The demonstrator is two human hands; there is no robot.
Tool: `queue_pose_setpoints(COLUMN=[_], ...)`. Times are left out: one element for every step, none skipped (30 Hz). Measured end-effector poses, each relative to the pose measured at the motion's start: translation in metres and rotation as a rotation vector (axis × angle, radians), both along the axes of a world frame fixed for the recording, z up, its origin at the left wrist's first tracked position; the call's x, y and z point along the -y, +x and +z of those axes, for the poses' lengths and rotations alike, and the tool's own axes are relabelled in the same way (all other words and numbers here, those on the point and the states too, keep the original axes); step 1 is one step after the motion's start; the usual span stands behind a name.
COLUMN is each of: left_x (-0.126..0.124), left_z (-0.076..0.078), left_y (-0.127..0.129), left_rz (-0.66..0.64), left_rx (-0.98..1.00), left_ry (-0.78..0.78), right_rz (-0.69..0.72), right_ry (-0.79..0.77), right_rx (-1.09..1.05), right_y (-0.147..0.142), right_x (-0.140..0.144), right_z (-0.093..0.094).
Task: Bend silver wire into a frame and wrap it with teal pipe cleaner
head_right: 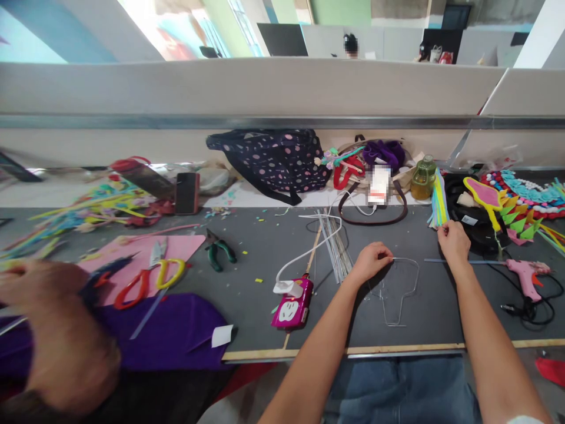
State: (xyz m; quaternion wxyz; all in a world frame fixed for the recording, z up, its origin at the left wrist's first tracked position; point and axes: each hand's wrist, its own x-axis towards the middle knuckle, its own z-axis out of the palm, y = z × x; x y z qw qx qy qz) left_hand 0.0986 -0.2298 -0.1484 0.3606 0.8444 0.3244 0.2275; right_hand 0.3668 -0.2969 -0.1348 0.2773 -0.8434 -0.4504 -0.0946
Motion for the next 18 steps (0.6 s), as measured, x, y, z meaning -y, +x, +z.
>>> queue_pose_setpoints(left_x=[0.0,0.0,0.0,0.0,0.0,0.0,0.0,0.0,0.0,0.0,0.0,0.0,0.0,0.0,0.0,0.0,0.0,0.0], left_z=[0.0,0.001,0.001,0.001,0.001,0.002,0.002,0.002,0.003,0.003,0.003,0.003,0.003,0.003,0.002,0.002,0.002,0.001], left_y=[0.0,0.0,0.0,0.0,0.0,-0.001,0.0,0.0,0.0,0.0,0.0,0.0,0.0,0.0,0.001,0.001,0.001,0.002], left_rz=[0.001,0.0,-0.001,0.0,0.001,0.001,0.0,-0.001,-0.002,-0.003,-0.003,-0.002,0.0,0.0,-0.002,-0.005,-0.008,-0.009], left_rx=[-0.003,-0.006,-0.009,-0.011,-0.013,-0.016,-0.019,-0.024,-0.028,-0.032,-0.035,-0.037,-0.038,-0.037,-0.034,-0.032,-0.028,-0.025], left_ry=[-0.001,-0.002,-0.003,-0.003,-0.002,-0.001,0.0,0.001,0.002,0.002,0.001,0.0,-0.001,-0.001,0.0,0.001,0.004,0.005], right_rz=[0.011,0.023,0.037,0.055,0.073,0.088,0.098,0.108,0.115,0.122,0.132,0.144,0.158,0.166,0.173,0.185,0.198,0.211], right_ry=[-0.002,0.002,0.008,0.013,0.017,0.022,0.029,0.038,0.051,0.065,0.081,0.098,0.116,0.136,0.16,0.187,0.222,0.263], right_rx=[0.017,0.034,0.048,0.058,0.066,0.07,0.071,0.067,0.06,0.049,0.035,0.019,0.005,-0.006,-0.016,-0.03,-0.053,-0.091], right_y=[-0.001,-0.001,-0.001,-0.002,-0.002,-0.003,-0.004,-0.005,-0.006,-0.007,-0.008,-0.01,-0.011,-0.013,-0.014,-0.016,-0.018,-0.02], right_x=[0.0,0.002,0.003,0.006,0.01,0.014,0.018,0.024,0.03,0.037,0.044,0.051,0.057,0.063,0.068,0.071,0.073,0.073], right_z=[0.0,0.0,-0.001,-0.001,-0.001,0.0,0.001,0.002,0.004,0.006,0.008,0.01,0.012,0.015,0.017,0.019,0.021,0.023])
